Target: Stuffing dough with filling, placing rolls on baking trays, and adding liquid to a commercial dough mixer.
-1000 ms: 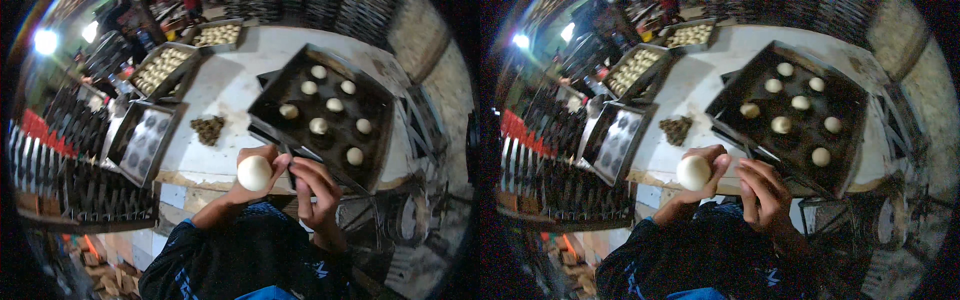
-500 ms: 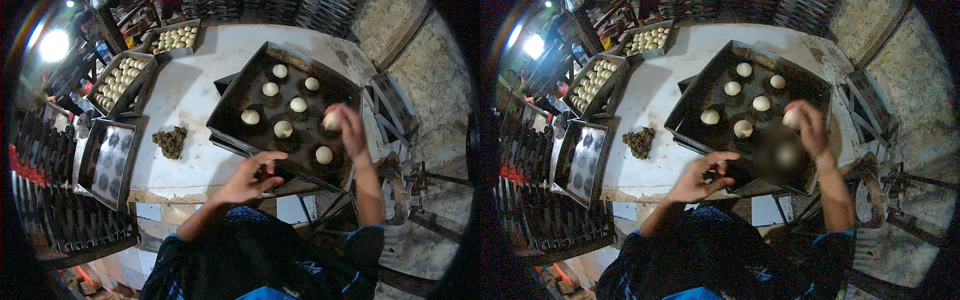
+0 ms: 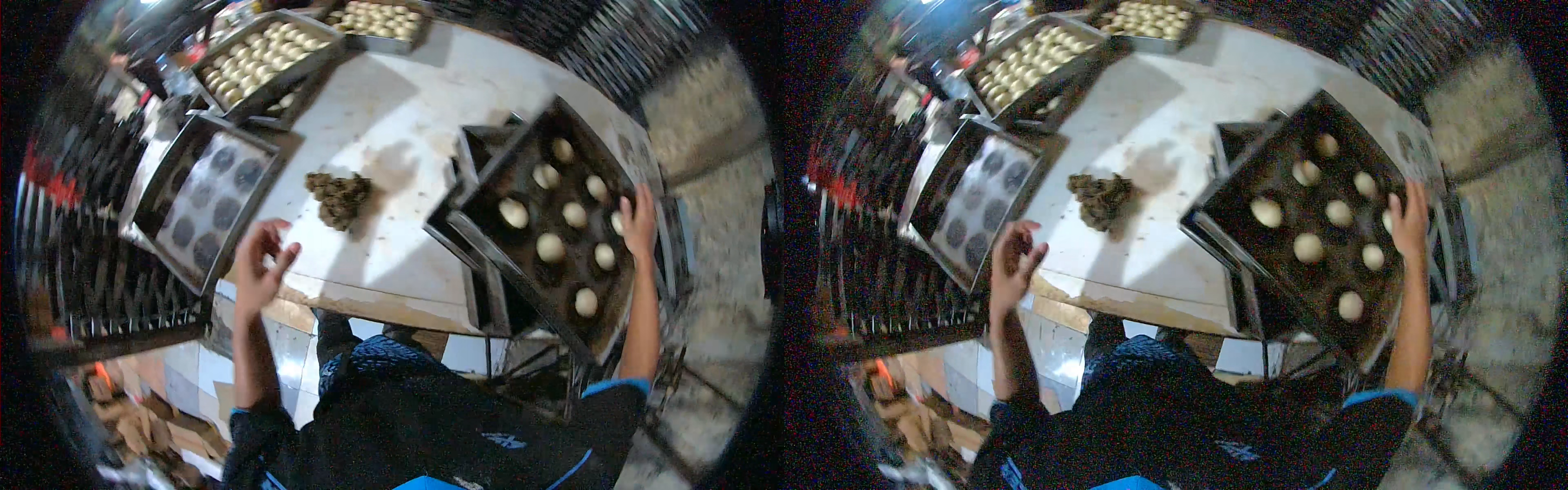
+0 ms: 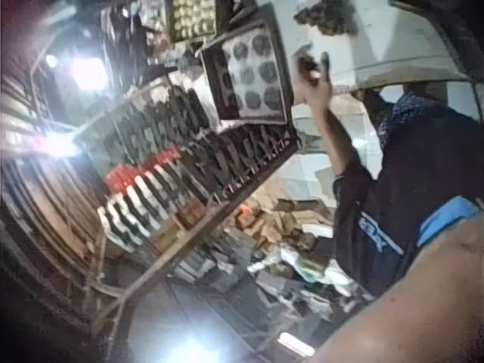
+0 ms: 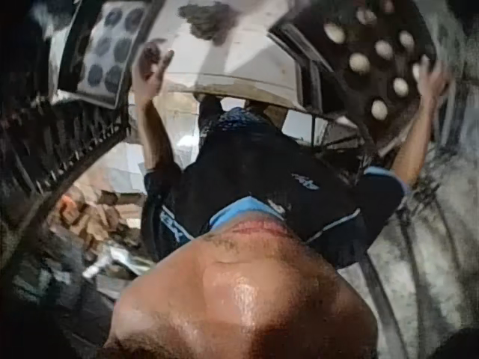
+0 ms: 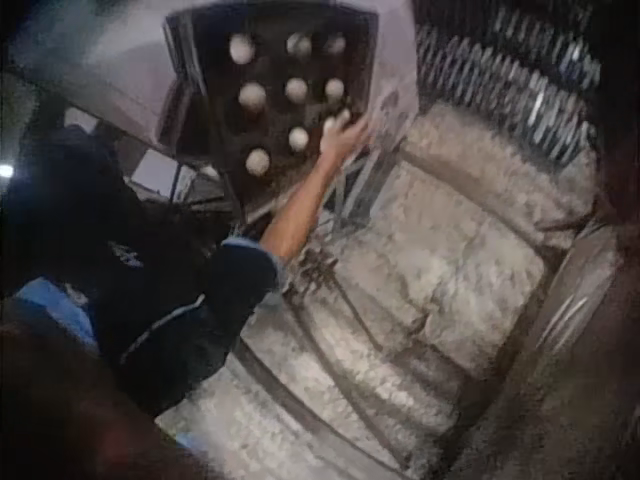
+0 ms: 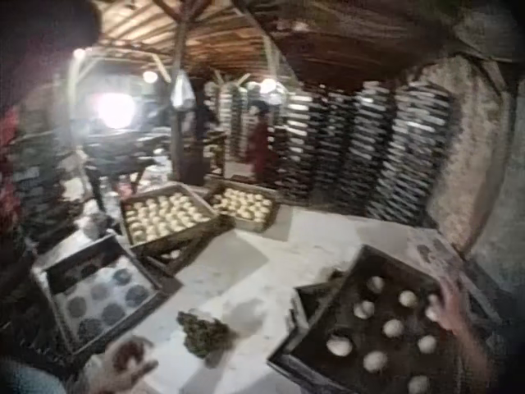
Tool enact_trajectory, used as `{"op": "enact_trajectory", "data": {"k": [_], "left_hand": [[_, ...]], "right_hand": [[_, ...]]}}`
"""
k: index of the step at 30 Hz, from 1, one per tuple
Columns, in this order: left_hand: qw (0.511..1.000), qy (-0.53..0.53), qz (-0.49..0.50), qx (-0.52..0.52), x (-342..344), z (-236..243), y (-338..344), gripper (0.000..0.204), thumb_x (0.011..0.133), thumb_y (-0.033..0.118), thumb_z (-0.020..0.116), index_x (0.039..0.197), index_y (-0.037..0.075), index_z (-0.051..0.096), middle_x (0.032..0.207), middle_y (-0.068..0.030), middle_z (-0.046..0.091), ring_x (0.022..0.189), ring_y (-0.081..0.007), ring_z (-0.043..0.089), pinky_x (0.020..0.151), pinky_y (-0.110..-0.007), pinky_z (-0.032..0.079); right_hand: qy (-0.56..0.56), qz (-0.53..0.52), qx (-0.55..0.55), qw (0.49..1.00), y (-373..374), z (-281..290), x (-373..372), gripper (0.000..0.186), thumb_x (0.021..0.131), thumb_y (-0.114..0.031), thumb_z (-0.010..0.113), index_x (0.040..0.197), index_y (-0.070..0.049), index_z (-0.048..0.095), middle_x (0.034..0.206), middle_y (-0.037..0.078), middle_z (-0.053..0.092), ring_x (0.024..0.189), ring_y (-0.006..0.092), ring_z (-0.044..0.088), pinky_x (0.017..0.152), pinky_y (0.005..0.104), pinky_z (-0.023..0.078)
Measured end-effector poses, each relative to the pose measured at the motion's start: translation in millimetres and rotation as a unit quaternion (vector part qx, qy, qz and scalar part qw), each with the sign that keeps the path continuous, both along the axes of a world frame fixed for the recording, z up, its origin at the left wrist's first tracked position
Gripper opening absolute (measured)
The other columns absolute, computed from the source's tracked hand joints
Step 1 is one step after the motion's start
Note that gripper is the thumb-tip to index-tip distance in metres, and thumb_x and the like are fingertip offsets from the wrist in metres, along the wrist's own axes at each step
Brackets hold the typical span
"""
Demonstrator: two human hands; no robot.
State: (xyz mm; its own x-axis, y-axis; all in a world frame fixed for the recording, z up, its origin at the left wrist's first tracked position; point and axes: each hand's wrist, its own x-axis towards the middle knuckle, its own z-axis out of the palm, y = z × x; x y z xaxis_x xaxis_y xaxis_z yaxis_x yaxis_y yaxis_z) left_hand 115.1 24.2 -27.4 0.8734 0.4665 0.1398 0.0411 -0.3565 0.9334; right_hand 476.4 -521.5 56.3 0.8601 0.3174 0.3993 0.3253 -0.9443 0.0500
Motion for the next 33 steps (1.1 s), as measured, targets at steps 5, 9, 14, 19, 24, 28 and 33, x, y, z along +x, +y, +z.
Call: {"op": "enact_trajectory", "data": {"k": [5,9,14,19,24,28,33], "left_hand": [[0.874,0.13,0.259,0.39,-78.0,-50.4,219.5,0.055,0.075,0.021,0.074,0.119,-0.001,0.051,0.107,-0.0195,0.056,0.091,-0.0299,0.054,0.082,-0.038,0.044],[0.683,0.337,0.441,0.475,-138.1,-105.4,339.2,0.089,0.07,0.035,0.07,0.137,-0.006,0.03,0.133,-0.0312,0.036,0.124,-0.0444,0.033,0.104,-0.05,0.025],[0.827,0.187,0.45,0.281,-164.5,-175.1,375.4,0.098,0.068,0.014,0.073,0.142,-0.006,0.011,0.134,-0.0315,0.031,0.122,-0.0473,0.033,0.104,-0.045,0.029],[0.83,0.251,0.494,0.065,-169.2,-181.9,379.0,0.074,0.071,0.02,0.072,0.131,-0.004,0.036,0.128,-0.0259,0.036,0.119,-0.041,0.034,0.102,-0.046,0.028],[0.835,0.261,0.484,0.014,-186.2,-164.6,353.9,0.098,0.066,0.027,0.076,0.14,-0.004,0.02,0.127,-0.0282,0.033,0.12,-0.0406,0.032,0.104,-0.047,0.026],[0.87,0.125,0.388,-0.276,-201.5,-176.8,314.6,0.102,0.073,0.02,0.067,0.142,-0.003,-0.005,0.129,-0.0302,0.036,0.12,-0.0343,0.04,0.105,-0.044,0.03],[0.901,0.118,0.281,-0.308,-215.2,-215.2,288.4,0.084,0.078,0.011,0.054,0.142,-0.001,-0.001,0.136,-0.0267,0.034,0.125,-0.0319,0.04,0.105,-0.037,0.033]], "right_hand": [[-0.083,0.166,0.039,0.982,123.7,53.2,-73.6,0.037,0.09,-0.019,0.056,0.122,-0.001,0.053,0.133,0.018,0.046,0.123,0.0352,0.044,0.103,0.0423,0.034],[-0.051,0.232,0.002,0.971,235.6,80.2,-151.1,0.032,0.083,-0.008,0.059,0.114,-0.001,0.056,0.128,0.016,0.049,0.115,0.0348,0.05,0.097,0.0421,0.041],[0.0,0.301,0.034,0.953,381.5,92.7,-147.2,0.03,0.073,-0.007,0.061,0.102,-0.001,0.057,0.108,0.017,0.054,0.099,0.0355,0.055,0.088,0.0438,0.045],[0.143,0.39,0.0,0.91,510.4,32.2,-112.5,0.032,0.071,-0.015,0.065,0.1,-0.004,0.06,0.092,0.017,0.059,0.089,0.0351,0.059,0.08,0.0417,0.049],[0.358,0.52,-0.102,0.769,637.9,-39.9,-75.7,0.037,0.079,-0.034,0.067,0.107,-0.009,0.062,0.098,0.018,0.063,0.088,0.0363,0.061,0.078,0.0425,0.05],[0.41,0.408,-0.307,0.755,721.2,-89.4,-62.6,0.069,0.085,-0.06,0.044,0.089,0.005,0.066,0.077,0.027,0.064,0.081,0.0426,0.063,0.077,0.0471,0.05],[0.332,0.316,-0.201,0.866,734.8,-171.3,-104.6,0.069,0.082,-0.056,0.052,0.091,0.012,0.064,0.087,0.032,0.063,0.086,0.0458,0.062,0.082,0.0488,0.049]]}}
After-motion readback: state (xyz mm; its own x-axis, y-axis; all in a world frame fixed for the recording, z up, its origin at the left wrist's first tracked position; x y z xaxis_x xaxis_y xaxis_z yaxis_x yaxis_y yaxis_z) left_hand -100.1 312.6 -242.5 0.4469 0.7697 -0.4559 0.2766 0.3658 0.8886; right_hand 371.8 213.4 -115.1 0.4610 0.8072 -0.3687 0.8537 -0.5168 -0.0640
